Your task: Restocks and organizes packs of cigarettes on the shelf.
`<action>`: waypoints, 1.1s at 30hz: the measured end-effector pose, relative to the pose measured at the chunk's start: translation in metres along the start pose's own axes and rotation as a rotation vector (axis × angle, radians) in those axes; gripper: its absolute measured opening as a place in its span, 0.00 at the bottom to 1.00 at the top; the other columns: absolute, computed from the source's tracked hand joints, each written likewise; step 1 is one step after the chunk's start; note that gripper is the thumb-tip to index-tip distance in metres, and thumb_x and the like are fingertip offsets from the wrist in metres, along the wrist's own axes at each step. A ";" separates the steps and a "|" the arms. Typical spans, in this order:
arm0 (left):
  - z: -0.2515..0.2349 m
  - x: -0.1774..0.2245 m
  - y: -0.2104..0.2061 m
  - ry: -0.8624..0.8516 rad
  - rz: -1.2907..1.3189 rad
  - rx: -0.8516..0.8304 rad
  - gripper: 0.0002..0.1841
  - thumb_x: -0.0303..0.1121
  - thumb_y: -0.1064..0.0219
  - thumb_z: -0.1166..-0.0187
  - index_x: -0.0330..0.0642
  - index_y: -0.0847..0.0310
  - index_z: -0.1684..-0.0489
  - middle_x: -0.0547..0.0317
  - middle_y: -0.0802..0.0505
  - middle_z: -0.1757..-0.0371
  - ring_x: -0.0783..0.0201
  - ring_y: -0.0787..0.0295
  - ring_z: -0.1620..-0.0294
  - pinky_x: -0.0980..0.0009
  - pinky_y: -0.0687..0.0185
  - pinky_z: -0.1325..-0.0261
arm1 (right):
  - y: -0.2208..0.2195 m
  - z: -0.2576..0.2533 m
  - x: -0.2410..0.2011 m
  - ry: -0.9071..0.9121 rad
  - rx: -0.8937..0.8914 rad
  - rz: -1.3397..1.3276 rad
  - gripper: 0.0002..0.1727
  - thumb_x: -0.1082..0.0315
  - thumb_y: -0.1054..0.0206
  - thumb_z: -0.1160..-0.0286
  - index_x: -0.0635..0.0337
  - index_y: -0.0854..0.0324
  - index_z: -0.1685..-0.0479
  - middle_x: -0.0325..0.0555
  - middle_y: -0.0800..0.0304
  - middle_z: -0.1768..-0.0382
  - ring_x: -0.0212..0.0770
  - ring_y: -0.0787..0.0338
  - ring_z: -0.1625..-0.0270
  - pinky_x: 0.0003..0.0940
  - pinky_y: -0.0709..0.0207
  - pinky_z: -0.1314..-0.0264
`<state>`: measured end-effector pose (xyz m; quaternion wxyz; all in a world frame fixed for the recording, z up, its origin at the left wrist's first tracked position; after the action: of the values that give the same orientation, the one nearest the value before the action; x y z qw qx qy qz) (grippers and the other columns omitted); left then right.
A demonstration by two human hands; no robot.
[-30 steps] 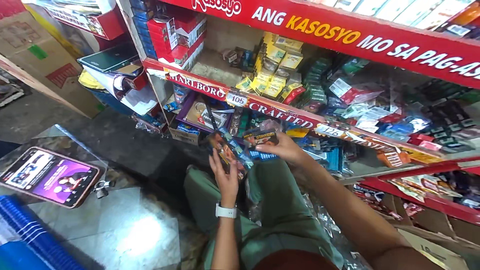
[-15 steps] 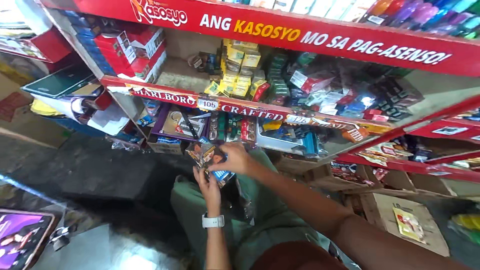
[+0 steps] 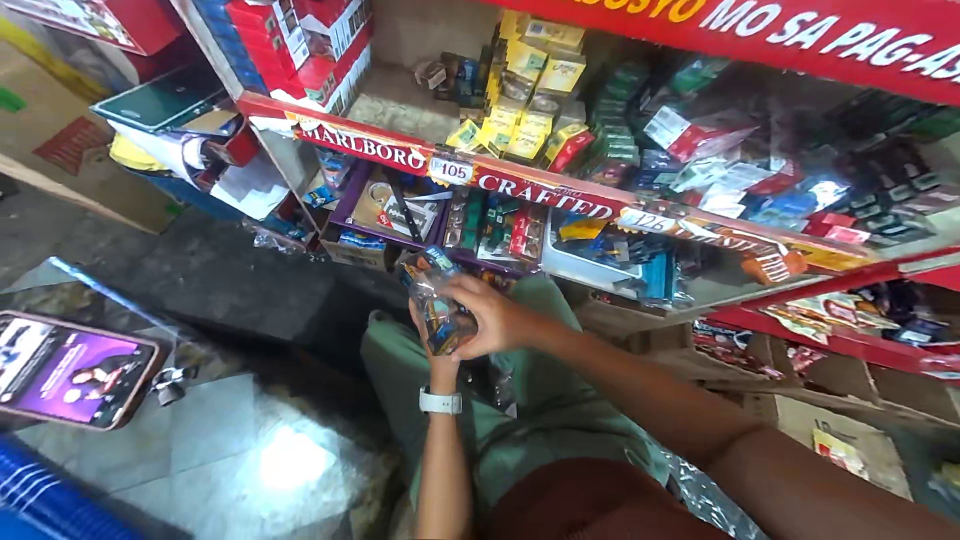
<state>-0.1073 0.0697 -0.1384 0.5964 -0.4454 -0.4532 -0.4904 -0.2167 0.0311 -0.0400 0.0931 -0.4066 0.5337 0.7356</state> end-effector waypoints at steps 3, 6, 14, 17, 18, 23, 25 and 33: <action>0.017 -0.005 0.003 0.169 -0.001 -0.046 0.21 0.12 0.41 0.23 0.09 0.35 0.33 0.33 0.16 0.43 0.74 0.22 0.48 0.84 0.28 0.40 | -0.003 0.005 -0.012 0.022 -0.009 0.129 0.55 0.43 0.13 0.56 0.58 0.25 0.19 0.66 0.26 0.25 0.68 0.32 0.20 0.70 0.45 0.21; 0.011 0.005 -0.002 0.027 0.064 -0.037 0.27 0.14 0.38 0.26 0.07 0.40 0.28 0.28 0.18 0.37 0.72 0.21 0.40 0.82 0.28 0.33 | 0.008 0.005 -0.004 -0.006 -0.092 -0.146 0.50 0.50 0.13 0.51 0.62 0.24 0.20 0.65 0.23 0.27 0.57 0.25 0.24 0.54 0.32 0.21; -0.015 -0.011 -0.008 -0.113 0.120 0.087 0.37 0.20 0.35 0.31 0.15 0.45 0.19 0.26 0.26 0.24 0.58 0.25 0.26 0.70 0.30 0.22 | -0.007 0.003 0.022 -0.104 0.050 -0.193 0.52 0.41 0.16 0.48 0.69 0.24 0.24 0.64 0.25 0.23 0.61 0.31 0.18 0.61 0.42 0.14; -0.018 -0.008 -0.007 -0.032 0.279 0.106 0.31 0.19 0.48 0.19 0.21 0.51 0.14 0.29 0.30 0.20 0.60 0.27 0.26 0.71 0.29 0.24 | -0.011 0.007 0.016 -0.040 0.110 -0.057 0.55 0.37 0.15 0.55 0.66 0.22 0.24 0.64 0.23 0.26 0.64 0.28 0.22 0.65 0.36 0.20; -0.022 -0.009 -0.009 0.012 0.356 0.105 0.30 0.23 0.55 0.12 0.28 0.56 0.10 0.34 0.33 0.17 0.62 0.28 0.24 0.70 0.29 0.24 | -0.010 0.008 0.016 -0.055 0.090 -0.049 0.56 0.37 0.15 0.55 0.66 0.24 0.22 0.64 0.22 0.27 0.62 0.25 0.24 0.61 0.31 0.22; -0.026 -0.006 -0.009 -0.030 0.322 0.156 0.29 0.31 0.52 0.12 0.32 0.47 0.11 0.34 0.34 0.15 0.54 0.29 0.22 0.62 0.28 0.22 | -0.002 0.016 0.007 -0.227 0.015 -0.103 0.53 0.47 0.10 0.56 0.67 0.29 0.27 0.64 0.25 0.29 0.54 0.19 0.31 0.49 0.22 0.30; -0.030 0.002 -0.003 -0.077 0.063 0.197 0.23 0.25 0.44 0.16 0.26 0.31 0.22 0.23 0.41 0.14 0.40 0.33 0.19 0.53 0.27 0.23 | -0.003 0.024 0.004 -0.266 0.028 -0.131 0.49 0.50 0.12 0.50 0.66 0.31 0.28 0.62 0.17 0.37 0.52 0.14 0.36 0.48 0.20 0.33; -0.052 0.001 0.010 -0.013 -0.270 0.253 0.20 0.30 0.33 0.20 0.28 0.18 0.33 0.18 0.38 0.16 0.28 0.32 0.20 0.41 0.29 0.24 | 0.063 0.014 0.006 -0.414 0.254 -0.920 0.21 0.68 0.37 0.25 0.62 0.28 0.33 0.42 0.12 0.53 0.32 0.11 0.52 0.32 0.14 0.46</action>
<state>-0.0918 0.0201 -0.1483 0.5737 -0.3050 -0.5707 -0.5022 -0.2637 0.0154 0.0023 0.5591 -0.4307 0.3552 0.6130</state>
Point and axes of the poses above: each hand's wrist, its own z-axis away from the middle knuckle, its own y-axis out of the back of the hand, x = y × z, the point moved 5 cm from there along -z, towards the middle knuckle
